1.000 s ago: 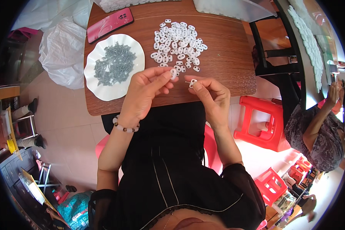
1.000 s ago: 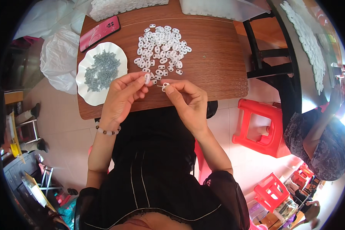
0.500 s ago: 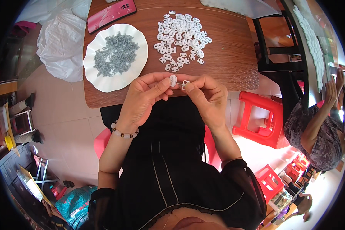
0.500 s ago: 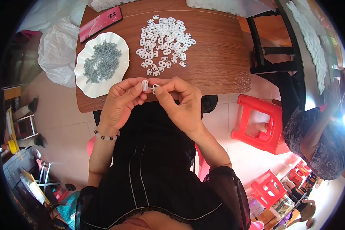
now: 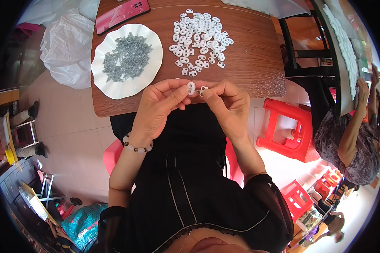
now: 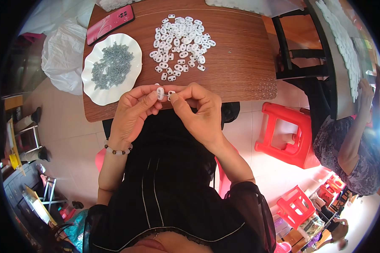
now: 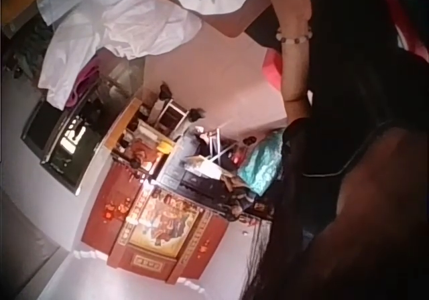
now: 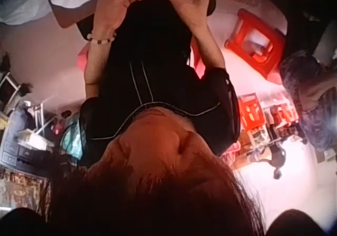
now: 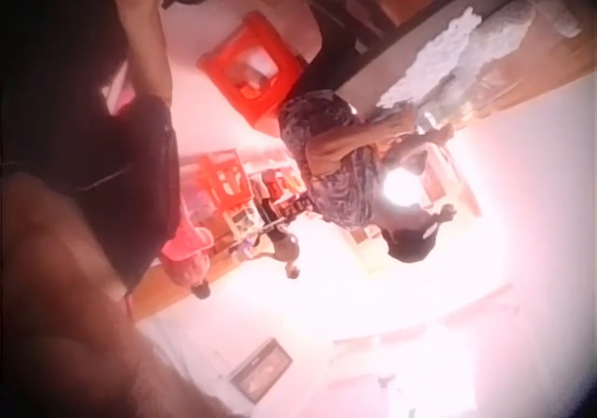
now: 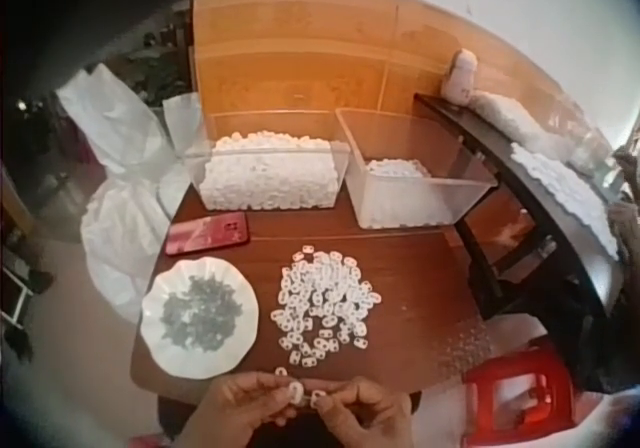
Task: Manually assembling small white plastic parts by inserting small grey pins.
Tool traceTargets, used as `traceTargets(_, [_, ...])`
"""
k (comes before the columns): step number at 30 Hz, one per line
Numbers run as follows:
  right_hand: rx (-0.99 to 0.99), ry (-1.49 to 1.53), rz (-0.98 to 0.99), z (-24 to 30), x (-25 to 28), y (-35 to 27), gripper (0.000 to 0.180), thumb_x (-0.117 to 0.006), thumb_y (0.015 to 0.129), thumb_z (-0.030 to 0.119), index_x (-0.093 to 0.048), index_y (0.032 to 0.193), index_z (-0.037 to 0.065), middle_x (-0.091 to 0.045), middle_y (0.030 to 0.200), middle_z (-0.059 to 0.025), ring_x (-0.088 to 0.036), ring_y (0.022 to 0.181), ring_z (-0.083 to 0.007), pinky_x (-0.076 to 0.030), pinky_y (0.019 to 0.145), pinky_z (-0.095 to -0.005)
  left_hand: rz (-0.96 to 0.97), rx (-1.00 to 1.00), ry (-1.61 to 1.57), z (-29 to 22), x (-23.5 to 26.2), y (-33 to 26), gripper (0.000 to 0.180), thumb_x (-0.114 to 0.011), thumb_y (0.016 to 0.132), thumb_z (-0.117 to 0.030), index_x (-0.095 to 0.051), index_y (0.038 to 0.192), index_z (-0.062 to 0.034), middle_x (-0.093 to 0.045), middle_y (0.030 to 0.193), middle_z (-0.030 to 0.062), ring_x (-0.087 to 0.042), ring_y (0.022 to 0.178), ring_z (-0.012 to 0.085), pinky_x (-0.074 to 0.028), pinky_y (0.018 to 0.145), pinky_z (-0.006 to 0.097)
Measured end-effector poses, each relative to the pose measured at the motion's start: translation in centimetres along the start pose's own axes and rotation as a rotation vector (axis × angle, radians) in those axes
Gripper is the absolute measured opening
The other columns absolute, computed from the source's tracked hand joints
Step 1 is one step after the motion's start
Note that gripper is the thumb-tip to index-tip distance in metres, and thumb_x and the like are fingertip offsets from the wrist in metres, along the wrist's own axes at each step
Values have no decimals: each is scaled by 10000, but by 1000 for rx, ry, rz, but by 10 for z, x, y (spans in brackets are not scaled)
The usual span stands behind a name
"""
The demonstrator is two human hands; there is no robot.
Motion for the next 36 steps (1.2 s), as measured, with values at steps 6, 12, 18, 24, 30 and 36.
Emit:
traceTargets(6, [15,0,-1,-3,0,-1,123,-567,911,5,-586,808,-60,-665,1039,-197,-674,809,-167,-560,734,-274,-13,-16,6,3,1,-1,235,-623,914,-127,-634,1096,23,-678,914,66,-602,753,88,-488,660,204])
traceTargets(12, [19,-3,4,-2,-2,-3,117,-564,910,-2,-587,813,-62,-665,1041,-190,-672,818,-168,-561,749,-284,-26,-26,14,2,-2,-4,232,-633,905,-118,-636,1092,20,-680,921,65,-603,753,88,-483,662,205])
traceTargets(18, [22,-61,23,-7,-2,-3,67,-593,893,-5,-606,851,-56,-671,1016,-171,-671,825,-150,-545,759,-261,-18,-105,114,2,-4,-5,221,-639,901,-114,-649,1074,24,-681,913,61,-602,745,88,-480,661,210])
traceTargets(24, [-15,-97,101,-6,1,-5,52,-642,877,1,-619,855,-40,-670,1034,-159,-634,871,-134,-516,792,-266,-32,-129,159,-1,-4,-12,211,-644,898,-114,-666,1054,27,-682,891,63,-595,730,88,-478,649,218])
traceTargets(30, [-25,11,186,-4,6,-4,204,-725,819,47,-600,962,-30,-652,1078,-163,-635,913,-161,-514,808,-279,11,-125,200,-11,-7,-19,193,-658,887,-110,-683,1020,28,-684,885,71,-586,717,87,-479,632,222])
traceTargets(36, [63,-30,309,-5,7,-1,481,-758,803,207,-579,1173,-42,-615,1165,-158,-603,1000,-200,-493,863,-323,84,-61,186,-15,-6,-23,178,-675,873,-105,-692,984,34,-683,850,83,-587,683,93,-481,612,223])
Point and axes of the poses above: each hand's wrist, its own y-axis towards the middle knuckle, its own x-axis out of the back of the hand, z = x × y, the point moved 1 cm from there along y, towards the middle knuckle
